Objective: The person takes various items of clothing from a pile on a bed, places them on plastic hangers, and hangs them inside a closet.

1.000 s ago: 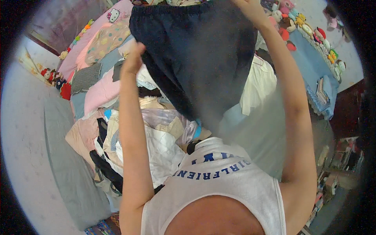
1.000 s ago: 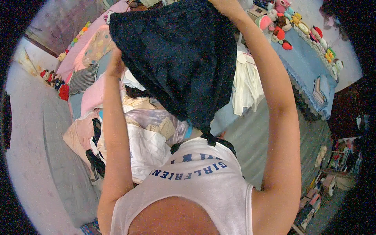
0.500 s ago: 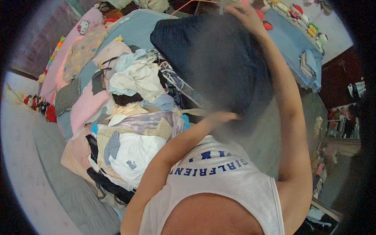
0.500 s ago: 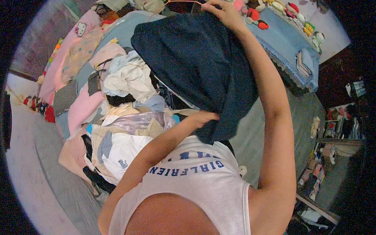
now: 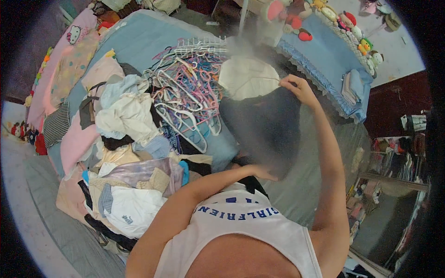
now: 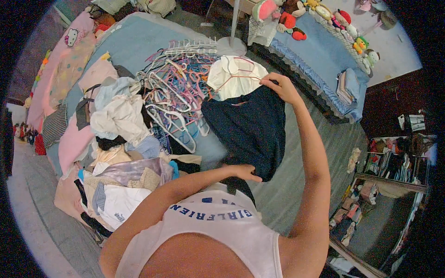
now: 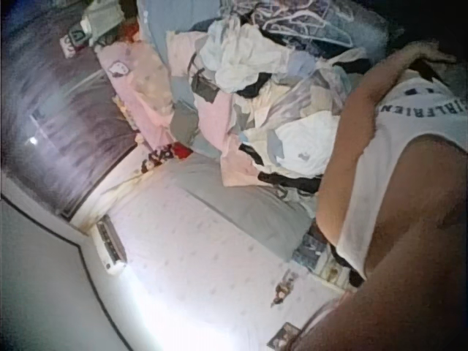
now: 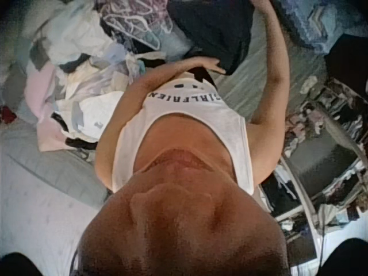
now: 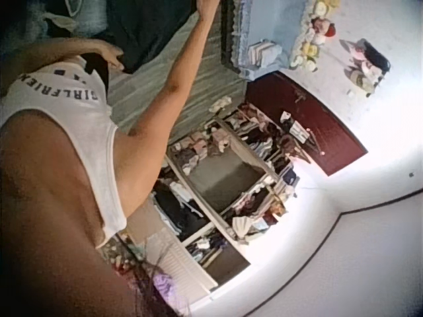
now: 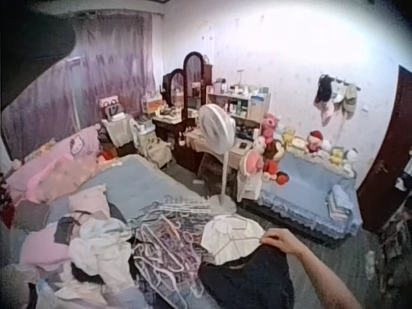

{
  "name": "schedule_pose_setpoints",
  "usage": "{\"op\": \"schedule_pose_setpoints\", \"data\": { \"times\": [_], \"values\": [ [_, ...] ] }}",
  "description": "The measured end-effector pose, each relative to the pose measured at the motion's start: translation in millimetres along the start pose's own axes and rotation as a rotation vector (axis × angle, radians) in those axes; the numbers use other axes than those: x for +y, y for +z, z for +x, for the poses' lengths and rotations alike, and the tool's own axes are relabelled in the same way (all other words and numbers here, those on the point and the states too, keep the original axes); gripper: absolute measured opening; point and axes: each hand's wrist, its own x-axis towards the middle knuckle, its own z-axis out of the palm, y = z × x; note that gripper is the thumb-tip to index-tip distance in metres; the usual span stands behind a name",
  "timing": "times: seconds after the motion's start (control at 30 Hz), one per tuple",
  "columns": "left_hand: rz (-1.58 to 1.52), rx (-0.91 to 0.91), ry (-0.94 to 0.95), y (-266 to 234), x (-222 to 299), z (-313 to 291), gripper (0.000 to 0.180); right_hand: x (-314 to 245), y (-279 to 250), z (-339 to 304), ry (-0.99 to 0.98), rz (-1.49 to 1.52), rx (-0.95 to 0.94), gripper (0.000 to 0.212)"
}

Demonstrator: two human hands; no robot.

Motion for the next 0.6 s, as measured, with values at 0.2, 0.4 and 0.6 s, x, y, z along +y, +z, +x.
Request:
{"op": "schedule_pose_setpoints", "data": {
  "times": [0.2,0.4,0.6],
  "values": [
    [-0.044,0.331,-0.161,-83,-33,41,0.073,121,-30,66,0.042,0.089,0.147,0.021],
    [-0.37,0.82,-0.29,-142,-121,43,0.052,230,-1,175,0.174,0.175,0.162,0.025],
    [-0.421,1.073,-0.537,-157,-163,8,0.041,358,60,235,0.475,-0.126,0.225,0.035]
  ]
}}
